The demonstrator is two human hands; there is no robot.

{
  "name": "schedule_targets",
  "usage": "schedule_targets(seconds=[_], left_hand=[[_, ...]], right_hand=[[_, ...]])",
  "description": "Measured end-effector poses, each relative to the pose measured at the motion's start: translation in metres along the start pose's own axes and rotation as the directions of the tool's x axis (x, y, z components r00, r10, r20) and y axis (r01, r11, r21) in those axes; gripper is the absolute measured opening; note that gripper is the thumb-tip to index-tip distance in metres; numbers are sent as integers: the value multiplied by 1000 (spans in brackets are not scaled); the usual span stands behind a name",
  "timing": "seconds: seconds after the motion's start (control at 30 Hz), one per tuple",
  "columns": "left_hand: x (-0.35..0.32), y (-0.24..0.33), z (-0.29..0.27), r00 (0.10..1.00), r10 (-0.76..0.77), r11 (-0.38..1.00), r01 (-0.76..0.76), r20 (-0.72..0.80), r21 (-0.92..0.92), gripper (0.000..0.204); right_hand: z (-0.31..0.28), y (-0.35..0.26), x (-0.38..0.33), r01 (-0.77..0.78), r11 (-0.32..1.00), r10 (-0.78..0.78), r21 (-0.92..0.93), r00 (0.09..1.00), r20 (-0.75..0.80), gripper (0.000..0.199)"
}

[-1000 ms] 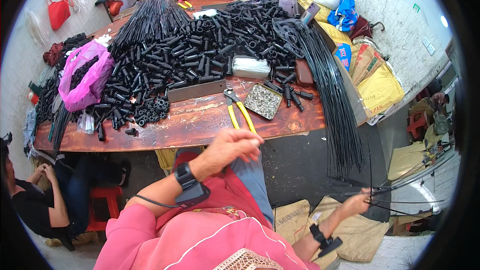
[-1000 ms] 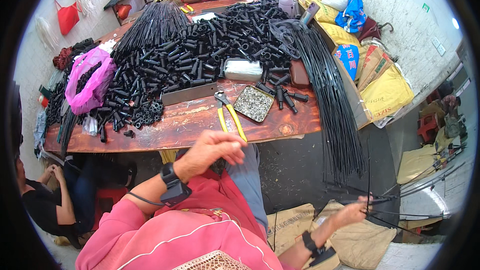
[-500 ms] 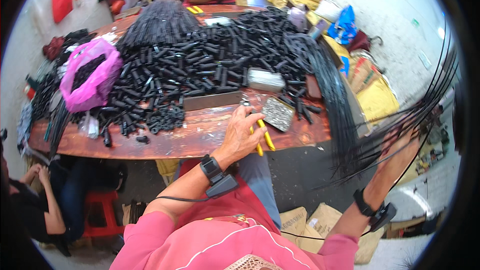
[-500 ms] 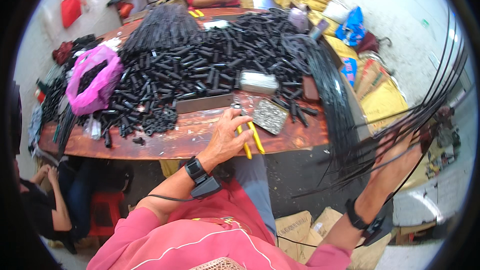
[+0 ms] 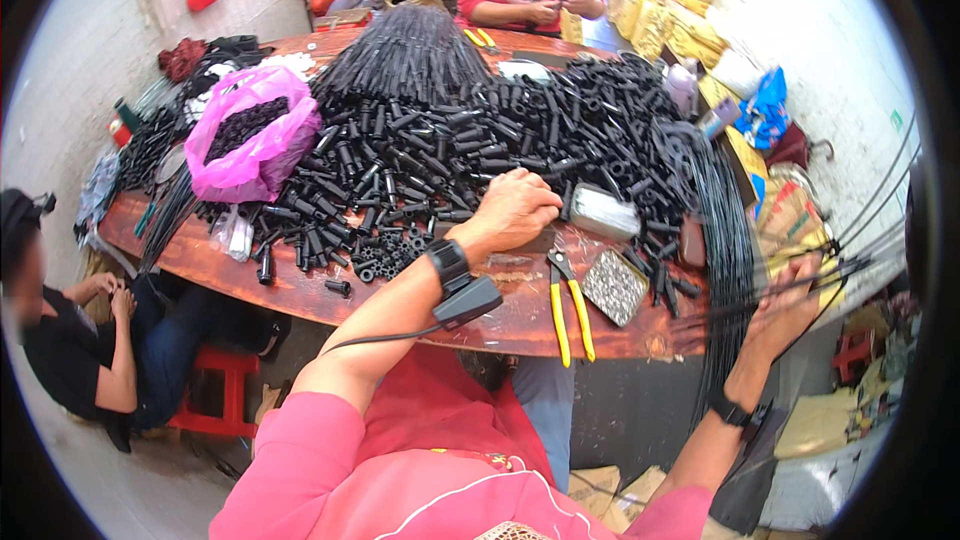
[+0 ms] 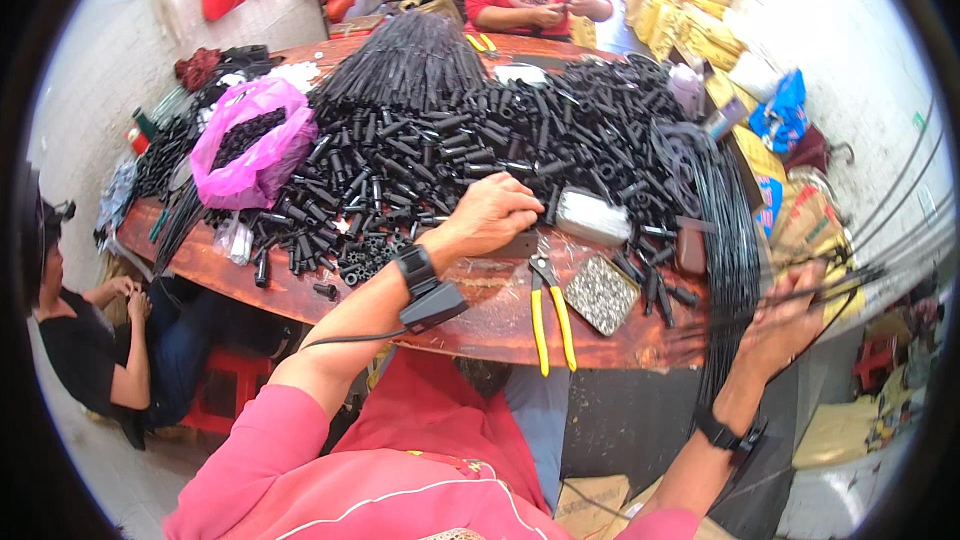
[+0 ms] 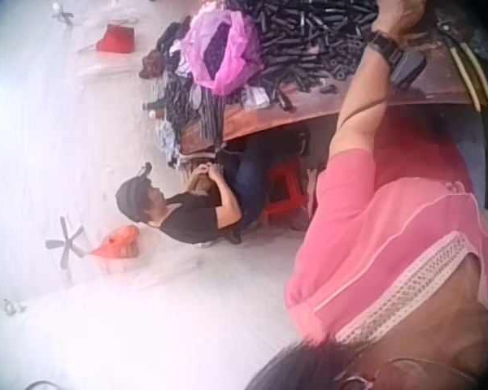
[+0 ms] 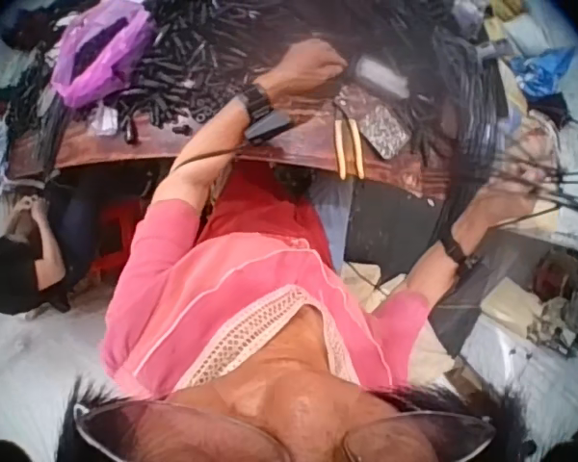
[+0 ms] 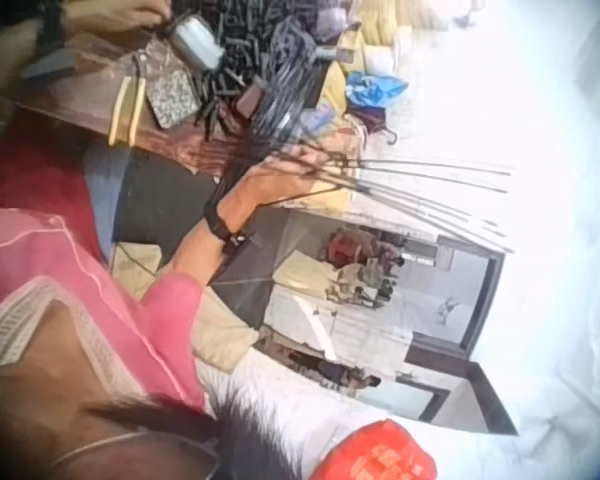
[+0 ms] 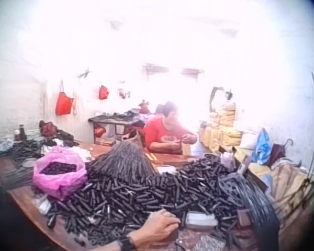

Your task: Assembling the internal ribs and shaft mechanism of umbrellas at a factory workstation.

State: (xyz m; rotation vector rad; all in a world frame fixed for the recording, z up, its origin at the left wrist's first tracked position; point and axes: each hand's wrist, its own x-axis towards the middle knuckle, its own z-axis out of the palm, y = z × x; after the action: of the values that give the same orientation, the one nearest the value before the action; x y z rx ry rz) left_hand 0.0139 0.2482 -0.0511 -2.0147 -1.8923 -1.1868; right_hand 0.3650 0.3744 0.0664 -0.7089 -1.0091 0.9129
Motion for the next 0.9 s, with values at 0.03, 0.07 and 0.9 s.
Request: schedule_targets(seconds=[0.03,0.07,0.9], left_hand=[[3,-1,2,997,-47,995,41,64,94,16],[4,-4,1,972,-159,981,137,171,136,17],[-30,-127,-145,973,-149,796,11,179,605,21]], right_hand=[[-3,7,-2,-54,998,54,37,999,1,23],[-2,11,-6,-46,998,47,49,998,-30,24],[-13,11,-4,49,999,-48,-11,998,38,33]])
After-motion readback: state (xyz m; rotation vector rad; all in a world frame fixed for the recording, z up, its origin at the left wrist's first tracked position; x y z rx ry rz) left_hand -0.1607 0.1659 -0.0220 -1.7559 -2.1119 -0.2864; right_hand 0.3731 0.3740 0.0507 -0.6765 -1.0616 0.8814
